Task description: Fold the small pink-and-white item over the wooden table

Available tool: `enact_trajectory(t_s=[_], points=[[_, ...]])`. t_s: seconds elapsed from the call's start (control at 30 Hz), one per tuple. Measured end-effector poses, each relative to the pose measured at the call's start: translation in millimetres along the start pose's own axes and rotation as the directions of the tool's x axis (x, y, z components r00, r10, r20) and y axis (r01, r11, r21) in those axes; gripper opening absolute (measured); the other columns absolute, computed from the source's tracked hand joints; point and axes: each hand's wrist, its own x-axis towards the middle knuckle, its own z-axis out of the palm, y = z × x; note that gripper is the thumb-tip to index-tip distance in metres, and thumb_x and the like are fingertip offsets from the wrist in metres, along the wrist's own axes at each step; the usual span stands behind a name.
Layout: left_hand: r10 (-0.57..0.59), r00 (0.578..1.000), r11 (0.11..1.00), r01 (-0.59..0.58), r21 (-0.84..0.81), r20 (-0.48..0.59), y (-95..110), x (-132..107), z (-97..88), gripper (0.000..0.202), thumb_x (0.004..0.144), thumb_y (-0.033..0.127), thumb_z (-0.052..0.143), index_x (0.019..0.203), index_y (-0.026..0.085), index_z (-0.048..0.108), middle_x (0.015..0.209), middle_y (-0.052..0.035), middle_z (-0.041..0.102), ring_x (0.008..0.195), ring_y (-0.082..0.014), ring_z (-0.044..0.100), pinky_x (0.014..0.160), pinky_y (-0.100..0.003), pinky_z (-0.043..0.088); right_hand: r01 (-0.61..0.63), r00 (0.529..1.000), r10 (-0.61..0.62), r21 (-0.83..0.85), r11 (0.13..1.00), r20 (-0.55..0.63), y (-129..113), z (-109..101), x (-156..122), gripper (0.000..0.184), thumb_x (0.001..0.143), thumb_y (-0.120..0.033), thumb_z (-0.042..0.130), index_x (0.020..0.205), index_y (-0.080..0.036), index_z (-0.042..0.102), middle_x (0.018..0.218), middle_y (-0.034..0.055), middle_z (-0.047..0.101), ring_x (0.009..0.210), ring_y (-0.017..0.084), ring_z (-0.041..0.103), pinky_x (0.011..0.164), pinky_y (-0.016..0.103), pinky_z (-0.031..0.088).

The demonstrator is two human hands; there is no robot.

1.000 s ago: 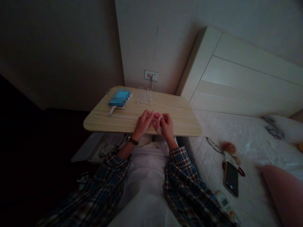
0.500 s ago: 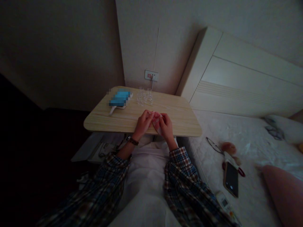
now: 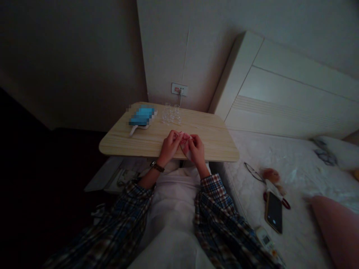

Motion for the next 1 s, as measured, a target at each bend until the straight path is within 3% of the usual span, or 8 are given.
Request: enact_trajectory(t_s=[0.23, 0.4, 0.57, 0.77, 1.0], points=[[0.001, 0.996, 0.996, 0.007, -0.086, 0.09, 6.1, -1.5, -0.3, 0.031, 0.084, 0.049, 0.042, 0.082, 0.019, 0.046, 0.058, 0.0044, 0.051, 0.048, -0.005, 0.043, 0.044, -0.014, 0.031, 0.017, 1.0, -0.017, -0.006, 1.0, -0.005, 2.1, -0.2, -0.1, 0.024, 0.084, -0.036, 0.042, 0.092, -0.018, 0.055, 0.078, 0.0007, 0.058, 0.068, 0.012, 0.052, 0.063, 0.023, 0.039], [0.008, 1.0, 1.0, -0.007, -0.012, 0.025, 3.3, -1.6, -0.6, 0.03, 0.084, 0.049, 0.042, 0.084, 0.019, 0.047, 0.059, 0.0051, 0.05, 0.046, -0.0042, 0.041, 0.045, -0.014, 0.03, 0.012, 1.0, -0.012, -0.014, 1.0, -0.002, 1.3, 0.0, -0.1, 0.023, 0.084, -0.034, 0.043, 0.092, -0.018, 0.056, 0.077, 0.0004, 0.058, 0.068, 0.012, 0.051, 0.064, 0.023, 0.039], [0.023, 0.999, 0.998, -0.021, 0.058, -0.024, -2.5, 0.0, 0.7, 0.03, 0.084, 0.048, 0.043, 0.087, 0.019, 0.047, 0.063, 0.0036, 0.053, 0.058, -0.0068, 0.051, 0.054, -0.015, 0.036, 0.0, 1.0, 0.0, -0.012, 1.0, 0.005, -1.0, -0.2, -0.5, 0.023, 0.083, -0.035, 0.043, 0.091, -0.018, 0.056, 0.073, -0.0005, 0.056, 0.066, 0.012, 0.05, 0.063, 0.023, 0.039], [0.031, 0.999, 0.996, -0.034, 0.08, 0.043, -1.3, -0.2, -0.2, 0.03, 0.085, 0.048, 0.041, 0.09, 0.019, 0.048, 0.071, 0.0003, 0.059, 0.066, -0.0098, 0.055, 0.057, -0.017, 0.039, 0.042, 0.999, -0.042, -0.005, 0.999, -0.002, 1.5, -0.6, -0.9, 0.022, 0.083, -0.025, 0.037, 0.091, -0.018, 0.056, 0.08, 0.0009, 0.058, 0.074, 0.013, 0.052, 0.069, 0.025, 0.039], [-0.002, 0.998, 1.0, 0.001, 0.007, 0.066, 0.5, -0.8, -0.4, 0.03, 0.084, 0.048, 0.042, 0.09, 0.019, 0.048, 0.081, -0.0008, 0.063, 0.058, -0.0071, 0.052, 0.052, -0.016, 0.037, 0.032, 0.999, -0.032, -0.005, 0.999, 0.004, 3.0, -0.1, -0.7, 0.022, 0.08, -0.022, 0.037, 0.091, -0.018, 0.055, 0.08, 0.0015, 0.058, 0.074, 0.014, 0.052, 0.069, 0.025, 0.038]])
